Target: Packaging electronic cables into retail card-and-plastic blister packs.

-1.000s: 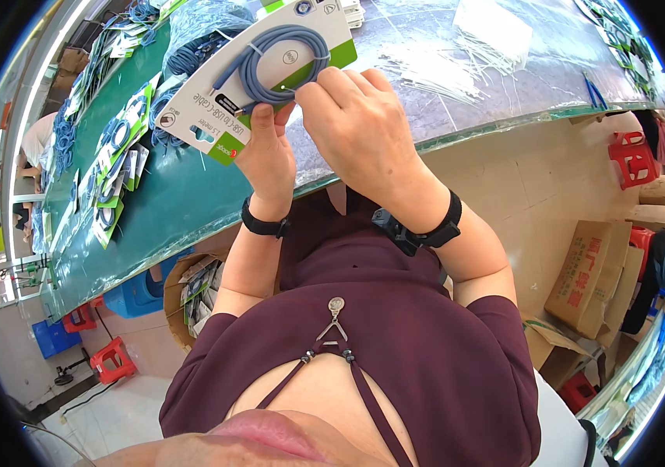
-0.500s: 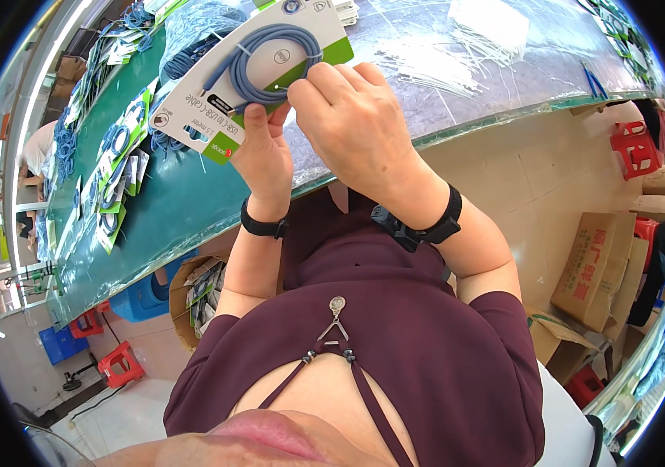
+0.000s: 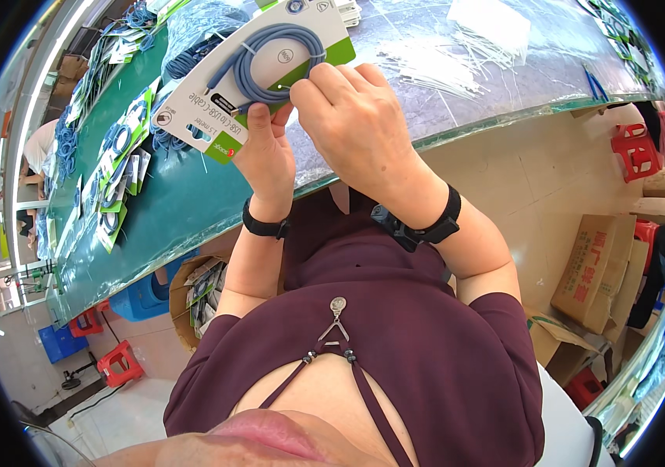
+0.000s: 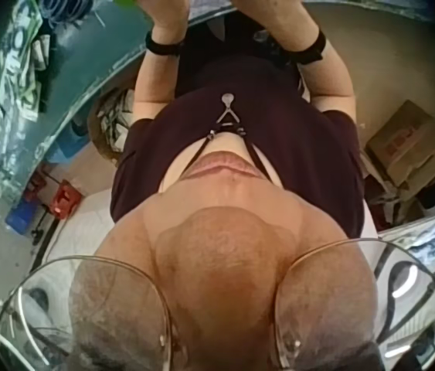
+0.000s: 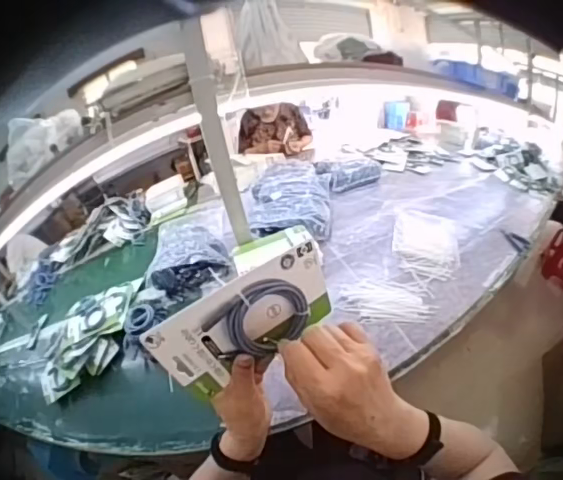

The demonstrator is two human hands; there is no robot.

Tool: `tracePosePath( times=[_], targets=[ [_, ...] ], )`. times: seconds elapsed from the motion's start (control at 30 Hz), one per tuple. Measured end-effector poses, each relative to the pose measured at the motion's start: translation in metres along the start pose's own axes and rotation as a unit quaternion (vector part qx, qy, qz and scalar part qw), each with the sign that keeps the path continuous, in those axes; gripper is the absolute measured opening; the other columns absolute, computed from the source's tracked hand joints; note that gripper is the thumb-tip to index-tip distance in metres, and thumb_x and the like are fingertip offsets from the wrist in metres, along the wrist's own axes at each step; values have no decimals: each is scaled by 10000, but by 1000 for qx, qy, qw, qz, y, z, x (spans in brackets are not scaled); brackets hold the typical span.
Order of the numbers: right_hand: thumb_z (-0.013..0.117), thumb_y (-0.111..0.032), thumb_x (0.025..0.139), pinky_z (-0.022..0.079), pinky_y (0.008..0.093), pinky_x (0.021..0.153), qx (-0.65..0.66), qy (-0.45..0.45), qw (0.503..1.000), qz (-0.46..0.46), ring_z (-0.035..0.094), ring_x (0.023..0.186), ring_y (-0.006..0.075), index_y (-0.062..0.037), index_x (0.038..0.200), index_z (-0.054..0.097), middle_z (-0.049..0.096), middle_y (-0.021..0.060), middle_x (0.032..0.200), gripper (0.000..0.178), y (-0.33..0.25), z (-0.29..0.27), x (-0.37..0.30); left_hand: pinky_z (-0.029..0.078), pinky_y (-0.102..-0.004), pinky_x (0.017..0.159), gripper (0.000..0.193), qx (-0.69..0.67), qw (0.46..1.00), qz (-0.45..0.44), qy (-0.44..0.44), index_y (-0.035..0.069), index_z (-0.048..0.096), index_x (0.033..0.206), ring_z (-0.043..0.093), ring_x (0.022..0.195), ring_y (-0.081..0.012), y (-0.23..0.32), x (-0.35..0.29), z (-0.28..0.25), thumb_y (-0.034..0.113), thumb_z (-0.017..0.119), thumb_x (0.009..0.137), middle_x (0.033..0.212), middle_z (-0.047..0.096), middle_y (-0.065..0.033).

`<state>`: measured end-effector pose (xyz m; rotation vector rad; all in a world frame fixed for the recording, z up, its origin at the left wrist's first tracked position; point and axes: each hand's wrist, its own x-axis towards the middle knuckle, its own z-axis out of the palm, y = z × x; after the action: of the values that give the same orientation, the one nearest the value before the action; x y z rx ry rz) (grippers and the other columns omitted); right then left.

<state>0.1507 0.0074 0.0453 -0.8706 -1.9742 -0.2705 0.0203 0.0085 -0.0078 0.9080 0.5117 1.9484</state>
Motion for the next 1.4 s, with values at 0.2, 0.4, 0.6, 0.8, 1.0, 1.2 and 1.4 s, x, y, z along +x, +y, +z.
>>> tracePosePath(
  times=[0.2,0.4,0.6,0.8,1.0,1.2,1.4],
  targets=[
    [681,3,707,420,325,607,21,-11,1000,13,546,628,221,-60,848,620,535,48,712,166,-4,-4,1,529,-310,801,343,72,997,36,23,2,513,1158,609,904,-159,-4,-4,-6,20,659,848,1029,617,-75],
    [672,7,708,421,327,608,37,-16,998,39,542,625,229,-66,843,616,539,49,711,163,-6,-8,3,466,-239,705,190,128,990,54,36,9,608,997,591,811,-109,-5,-6,-7,20,690,826,908,649,-24],
    [661,5,719,432,335,621,40,-34,998,33,547,632,244,-68,834,606,549,51,726,146,-2,-12,7,480,-249,719,208,148,987,63,19,1,598,1015,595,823,-119,-5,-7,-11,11,684,826,927,645,-33],
    [657,2,724,437,335,629,18,-34,998,46,552,648,245,-67,822,587,551,51,743,139,-4,-12,6,525,-270,742,268,64,997,43,18,-23,557,1079,603,845,-146,-1,-5,-2,-8,662,833,981,627,-83],
    [659,-6,724,438,336,621,4,-24,999,37,545,641,248,-68,804,568,536,54,734,136,-7,-9,4,554,-304,774,347,31,999,28,27,-38,492,1153,610,873,-178,1,-5,7,-17,644,841,1038,602,-113],
    [664,-13,719,439,338,616,-7,-22,999,33,543,637,250,-74,800,567,529,52,730,140,-4,-9,5,569,-339,794,434,144,988,58,-2,-31,423,1231,608,925,-204,-4,-6,-8,-22,631,850,1108,570,-126],
    [663,-14,718,439,334,616,-11,-24,999,45,544,638,249,-77,798,571,531,48,732,138,-4,-9,3,567,-345,806,473,58,998,31,-4,-18,405,1263,602,954,-201,-3,-5,-2,-11,638,852,1127,563,-128]
  ],
)
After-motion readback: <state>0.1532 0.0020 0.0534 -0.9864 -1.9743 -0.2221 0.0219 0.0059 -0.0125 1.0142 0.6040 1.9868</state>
